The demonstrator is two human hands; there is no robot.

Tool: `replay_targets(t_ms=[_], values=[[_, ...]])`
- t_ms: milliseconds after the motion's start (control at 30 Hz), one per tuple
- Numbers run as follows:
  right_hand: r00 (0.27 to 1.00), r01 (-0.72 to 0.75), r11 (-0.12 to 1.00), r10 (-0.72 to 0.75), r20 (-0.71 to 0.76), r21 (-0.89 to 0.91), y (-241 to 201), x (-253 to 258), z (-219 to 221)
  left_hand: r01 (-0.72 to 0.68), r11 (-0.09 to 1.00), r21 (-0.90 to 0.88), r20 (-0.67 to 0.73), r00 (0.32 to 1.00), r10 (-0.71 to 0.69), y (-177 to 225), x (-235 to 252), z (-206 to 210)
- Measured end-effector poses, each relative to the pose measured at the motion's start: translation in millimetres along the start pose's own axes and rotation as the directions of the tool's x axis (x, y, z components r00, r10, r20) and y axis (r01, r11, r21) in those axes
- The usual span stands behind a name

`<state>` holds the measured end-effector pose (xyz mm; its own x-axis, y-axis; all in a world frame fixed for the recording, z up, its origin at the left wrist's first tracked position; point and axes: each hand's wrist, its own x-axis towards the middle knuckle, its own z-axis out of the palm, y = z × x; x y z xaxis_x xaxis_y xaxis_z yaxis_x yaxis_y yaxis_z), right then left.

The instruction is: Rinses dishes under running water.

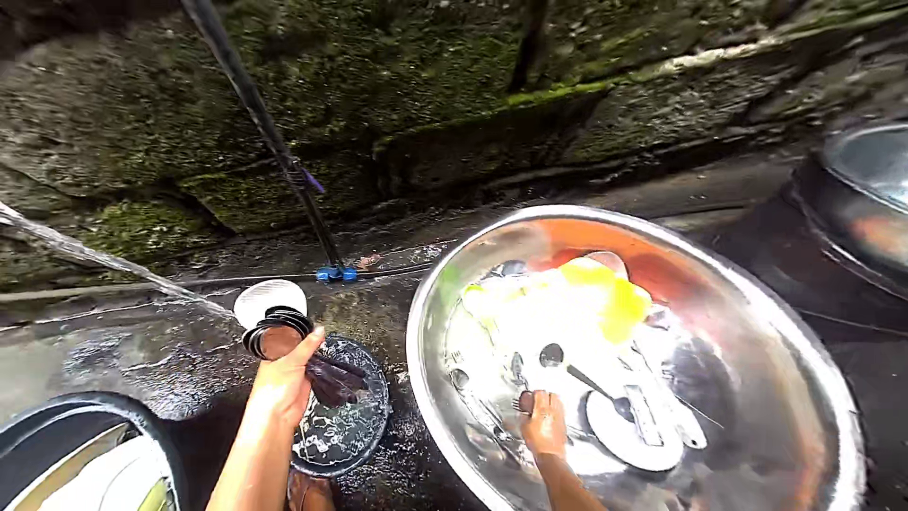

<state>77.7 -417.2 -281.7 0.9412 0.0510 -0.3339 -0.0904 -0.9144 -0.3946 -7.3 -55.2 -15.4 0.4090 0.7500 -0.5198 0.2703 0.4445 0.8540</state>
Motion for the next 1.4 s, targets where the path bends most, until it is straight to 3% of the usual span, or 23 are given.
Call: replay_targets(t_ms=[200, 333, 500, 633, 767, 933, 1033, 1200, 1400], values=[[0.988, -0.095, 0.980, 0.114, -0.106, 0.175, -46.0, 32.7, -1.1, -0.121, 0.991, 0.062, 0.005, 0.993, 0.121, -5.4, 7.8, -10.2], [0.994, -0.006, 0.983, 0.027, -0.109, 0.185, -49.7, 52.6, 6.6, -0.102, 0.995, 0.016, -0.052, 0.993, 0.103, -5.4, 15.9, -15.6], [0.989, 0.028, 0.997, -0.039, 0.140, 0.076, -60.0, 65.5, 1.4, -0.079, 0.996, 0.035, -0.056, 0.995, 0.081, -5.4, 11.2, -10.7], [0.943, 0.123, 0.989, -0.143, 0.301, 0.084, -54.5, 50.6, 32.7, -0.065, 0.996, 0.058, -0.034, 0.997, 0.067, -6.8, 10.8, -10.5], [0.931, 0.065, 0.996, -0.083, 0.356, 0.063, -45.1, 23.8, 65.2, -0.063, 0.997, 0.045, -0.051, 0.997, 0.065, -5.8, 12.7, -9.4], [0.866, -0.085, 0.983, 0.152, 0.476, -0.160, -57.0, 6.9, 58.1, -0.059, 0.997, 0.054, -0.064, 0.996, 0.062, -1.1, 8.3, -7.8], [0.829, -0.131, 0.976, 0.205, 0.520, -0.175, -64.7, -4.7, 47.8, -0.053, 0.998, 0.035, -0.066, 0.996, 0.055, 1.4, 5.9, -9.2], [0.839, -0.143, 0.980, 0.192, 0.510, -0.135, -88.4, -13.1, 32.1, -0.089, 0.996, 0.017, -0.046, 0.995, 0.089, -1.1, 9.9, -14.9], [0.936, -0.101, 0.993, 0.074, 0.344, 0.059, -148.0, -13.4, 3.5, 0.011, 0.998, -0.064, -0.106, 0.994, -0.018, -6.2, 26.7, -24.1]])
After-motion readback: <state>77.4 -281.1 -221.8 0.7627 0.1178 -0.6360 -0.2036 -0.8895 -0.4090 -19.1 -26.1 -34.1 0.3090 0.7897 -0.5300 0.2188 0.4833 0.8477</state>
